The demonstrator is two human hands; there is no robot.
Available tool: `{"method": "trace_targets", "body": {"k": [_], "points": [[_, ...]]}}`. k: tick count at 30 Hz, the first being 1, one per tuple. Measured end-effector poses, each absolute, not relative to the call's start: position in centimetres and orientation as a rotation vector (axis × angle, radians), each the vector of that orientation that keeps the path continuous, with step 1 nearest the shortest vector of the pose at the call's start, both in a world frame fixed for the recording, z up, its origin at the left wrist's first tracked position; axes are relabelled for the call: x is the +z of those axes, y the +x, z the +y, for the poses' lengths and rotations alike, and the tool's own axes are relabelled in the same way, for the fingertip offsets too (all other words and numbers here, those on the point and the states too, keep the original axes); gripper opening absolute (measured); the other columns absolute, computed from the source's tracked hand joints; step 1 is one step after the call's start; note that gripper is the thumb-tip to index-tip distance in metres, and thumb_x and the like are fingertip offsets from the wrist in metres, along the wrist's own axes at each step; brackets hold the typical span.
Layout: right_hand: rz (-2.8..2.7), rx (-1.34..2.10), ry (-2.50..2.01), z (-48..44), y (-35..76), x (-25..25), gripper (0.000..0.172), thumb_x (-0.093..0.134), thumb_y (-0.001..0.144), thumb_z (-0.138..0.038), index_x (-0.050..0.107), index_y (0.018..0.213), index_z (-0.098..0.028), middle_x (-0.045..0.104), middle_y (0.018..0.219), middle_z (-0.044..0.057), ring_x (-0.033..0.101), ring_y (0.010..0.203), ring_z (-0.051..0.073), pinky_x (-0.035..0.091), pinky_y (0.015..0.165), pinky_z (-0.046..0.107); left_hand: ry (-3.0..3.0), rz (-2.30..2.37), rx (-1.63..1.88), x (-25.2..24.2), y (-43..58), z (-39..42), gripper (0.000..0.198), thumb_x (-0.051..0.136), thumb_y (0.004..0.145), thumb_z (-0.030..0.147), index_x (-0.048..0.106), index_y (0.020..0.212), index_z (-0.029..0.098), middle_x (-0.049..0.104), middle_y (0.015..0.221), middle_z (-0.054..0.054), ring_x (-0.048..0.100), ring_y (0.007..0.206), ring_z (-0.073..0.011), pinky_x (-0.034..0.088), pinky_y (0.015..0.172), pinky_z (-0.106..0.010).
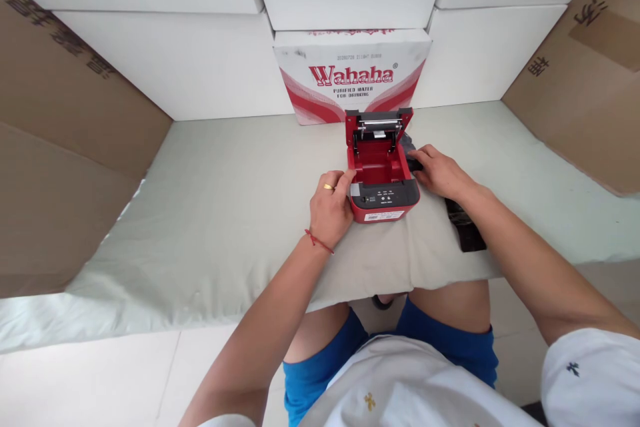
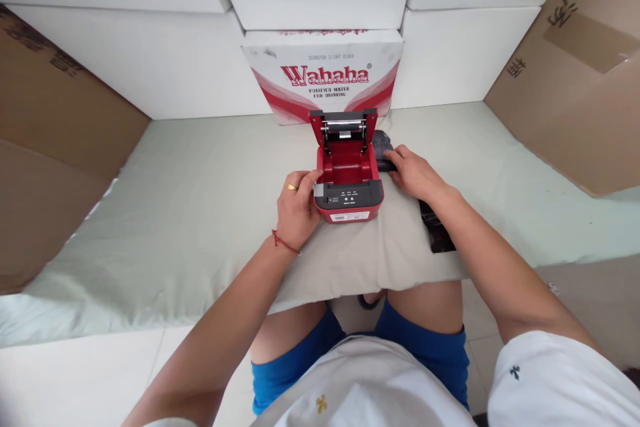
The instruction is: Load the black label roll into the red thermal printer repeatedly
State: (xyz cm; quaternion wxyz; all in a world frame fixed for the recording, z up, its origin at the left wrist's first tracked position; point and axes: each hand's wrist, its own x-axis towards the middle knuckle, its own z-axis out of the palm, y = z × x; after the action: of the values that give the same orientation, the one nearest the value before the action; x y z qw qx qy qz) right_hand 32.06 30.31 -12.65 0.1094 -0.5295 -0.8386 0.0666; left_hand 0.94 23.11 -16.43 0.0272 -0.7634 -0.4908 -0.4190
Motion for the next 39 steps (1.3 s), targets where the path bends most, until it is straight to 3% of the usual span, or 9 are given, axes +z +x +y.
{"method": "trace_targets", "body": {"k": [6, 8, 12, 15, 18, 20, 26, 32, 39], "points": [[-2.385, 0.202, -1.589, 30.6, 31.1, -11.1, 0.04, 0.064, 0.084, -0.024, 0.075, 0.122, -0.019, 0.073, 0.117, 0.018, 0.066, 0.114, 0.039, 0.054, 0.097, 0.052, -2.372, -1.522, -1.337, -16.5, 1.0, 23.1, 0.067, 0.046, 0.083, -0.005, 0.062, 0.141, 0.023, 0.068, 0.118, -0.01, 0.063, 0.105, -0.0232, 0.052, 0.076, -0.032], [-2.299, 0.2, -1.617, 30.2, 31.2, -9.7, 0.035, 0.062, 0.086, -0.027, 0.075, 0.118, -0.019, 0.075, 0.115, 0.017, 0.067, 0.109, 0.036, 0.055, 0.096, 0.051, -2.371, -1.527, -1.342, -16.4, 1.0, 23.1, 0.069, 0.044, 0.082, -0.006, 0.062, 0.141, 0.023, 0.067, 0.118, -0.01, 0.063, 0.105, -0.023, 0.053, 0.077, -0.032], [-1.784, 0.634, -1.554, 27.8, 32.2, -4.9, 0.028, 0.059, 0.092, -0.031, 0.077, 0.112, -0.025, 0.076, 0.097, 0.007, 0.067, 0.083, 0.024, 0.055, 0.078, 0.04, -2.376, -1.545, -1.361, -16.2, 1.2, 22.9, 0.069, 0.044, 0.082, -0.007, 0.061, 0.141, 0.024, 0.067, 0.118, -0.009, 0.062, 0.106, -0.0226, 0.053, 0.078, -0.032], [-1.508, 1.028, -1.378, 25.2, 32.2, -1.2, 0.023, 0.066, 0.095, -0.042, 0.079, 0.107, -0.027, 0.077, 0.093, 0.006, 0.066, 0.074, 0.02, 0.053, 0.066, 0.035, -2.388, -1.552, -1.382, -16.1, 1.2, 22.9, 0.069, 0.044, 0.081, -0.007, 0.061, 0.141, 0.024, 0.066, 0.118, -0.009, 0.062, 0.106, -0.0228, 0.053, 0.079, -0.032], [-1.476, 1.343, -1.251, 23.6, 30.3, 0.3, 0.036, 0.088, 0.084, -0.055, 0.08, 0.106, -0.028, 0.079, 0.092, 0.005, 0.067, 0.07, 0.018, 0.054, 0.063, 0.033, -2.397, -1.555, -1.4, -16.1, 1.2, 22.9, 0.071, 0.044, 0.08, -0.008, 0.062, 0.14, 0.024, 0.066, 0.117, -0.009, 0.062, 0.107, -0.0232, 0.054, 0.081, -0.033], [-1.576, 1.419, -1.223, 23.4, 28.4, -0.3, 0.04, 0.093, 0.08, -0.054, 0.08, 0.107, -0.027, 0.078, 0.091, 0.003, 0.068, 0.072, 0.018, 0.055, 0.066, 0.033, -2.396, -1.554, -1.412, -16.2, 1.2, 22.9, 0.071, 0.043, 0.08, -0.008, 0.062, 0.14, 0.024, 0.066, 0.117, -0.009, 0.063, 0.107, -0.0232, 0.054, 0.082, -0.033], [-1.916, 1.156, -1.353, 24.6, 25.0, -3.2, 0.034, 0.081, 0.086, -0.037, 0.076, 0.118, -0.027, 0.075, 0.088, 0.001, 0.068, 0.078, 0.021, 0.055, 0.068, 0.035, -2.404, -1.565, -1.417, -16.2, 1.1, 22.7, 0.07, 0.043, 0.082, -0.006, 0.061, 0.143, 0.025, 0.065, 0.119, -0.009, 0.064, 0.108, -0.0226, 0.056, 0.085, -0.034], [-2.434, 0.467, -1.432, 25.5, 25.8, -2.2, 0.031, 0.076, 0.088, -0.034, 0.082, 0.118, -0.027, 0.079, 0.108, 0.007, 0.071, 0.103, 0.029, 0.055, 0.095, 0.043, -2.382, -1.551, -1.429, -16.2, 1.3, 22.8, 0.067, 0.044, 0.083, -0.006, 0.063, 0.14, 0.022, 0.066, 0.118, -0.009, 0.064, 0.106, -0.0221, 0.056, 0.082, -0.032], [-2.491, 0.096, -1.755, 26.8, 21.5, -3.2, 0.034, 0.067, 0.094, -0.027, 0.08, 0.126, -0.027, 0.084, 0.102, 0.01, 0.075, 0.089, 0.032, 0.053, 0.072, 0.041, -2.329, -1.494, -1.65, -15.6, 1.2, 22.1, 0.043, 0.045, 0.098, 0.003, 0.068, 0.129, 0.022, 0.065, 0.116, -0.01, 0.067, 0.105, -0.0211, 0.059, 0.087, -0.035]]}}
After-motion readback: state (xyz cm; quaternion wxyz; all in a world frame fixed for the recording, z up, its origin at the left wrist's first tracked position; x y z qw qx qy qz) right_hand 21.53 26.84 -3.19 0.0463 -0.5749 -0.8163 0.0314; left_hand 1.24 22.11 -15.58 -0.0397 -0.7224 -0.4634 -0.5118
